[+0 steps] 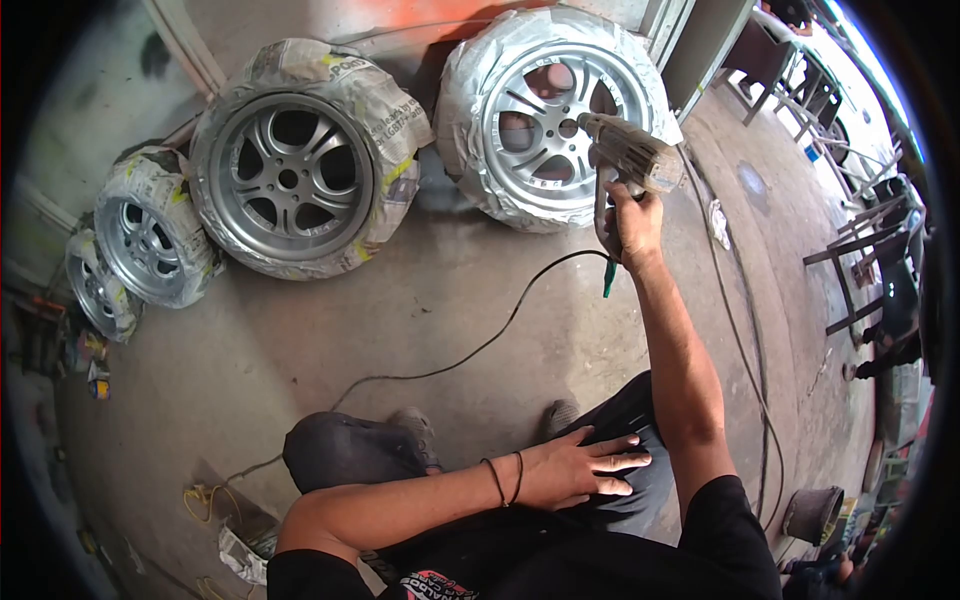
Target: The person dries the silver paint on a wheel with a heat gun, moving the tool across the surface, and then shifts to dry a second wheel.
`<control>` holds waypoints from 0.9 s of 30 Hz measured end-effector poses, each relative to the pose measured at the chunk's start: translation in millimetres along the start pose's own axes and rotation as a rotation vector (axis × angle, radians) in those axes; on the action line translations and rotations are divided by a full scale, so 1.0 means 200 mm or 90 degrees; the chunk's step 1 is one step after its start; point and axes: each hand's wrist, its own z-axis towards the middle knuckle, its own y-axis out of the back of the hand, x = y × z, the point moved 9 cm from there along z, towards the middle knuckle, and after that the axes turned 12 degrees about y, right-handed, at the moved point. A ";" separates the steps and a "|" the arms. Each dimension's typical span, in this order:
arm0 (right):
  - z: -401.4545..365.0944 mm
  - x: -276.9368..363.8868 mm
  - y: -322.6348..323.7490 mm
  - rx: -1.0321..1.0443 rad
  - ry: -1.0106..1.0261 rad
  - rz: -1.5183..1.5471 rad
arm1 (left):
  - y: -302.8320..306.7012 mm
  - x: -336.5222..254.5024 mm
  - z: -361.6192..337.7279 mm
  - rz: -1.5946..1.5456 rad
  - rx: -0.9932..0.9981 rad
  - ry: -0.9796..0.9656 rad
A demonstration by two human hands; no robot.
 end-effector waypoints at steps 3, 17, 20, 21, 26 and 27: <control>0.00 0.00 0.01 0.002 -0.020 -0.024 | 0.00 0.00 0.00 -0.001 0.007 0.004; 0.00 -0.02 0.02 0.005 -0.047 -0.019 | -0.01 -0.01 -0.01 0.011 -0.013 -0.003; 0.00 -0.04 0.04 0.009 -0.057 -0.042 | 0.00 -0.01 -0.01 0.009 -0.009 0.001; 0.00 -0.05 0.04 0.003 -0.056 -0.041 | 0.00 -0.01 -0.01 0.009 -0.009 0.001; 0.00 0.03 0.04 -0.040 0.009 0.051 | 0.00 -0.01 -0.01 0.012 -0.006 0.002; -0.01 0.04 0.01 -0.015 -0.002 0.098 | 0.00 -0.01 -0.01 0.012 -0.006 0.000</control>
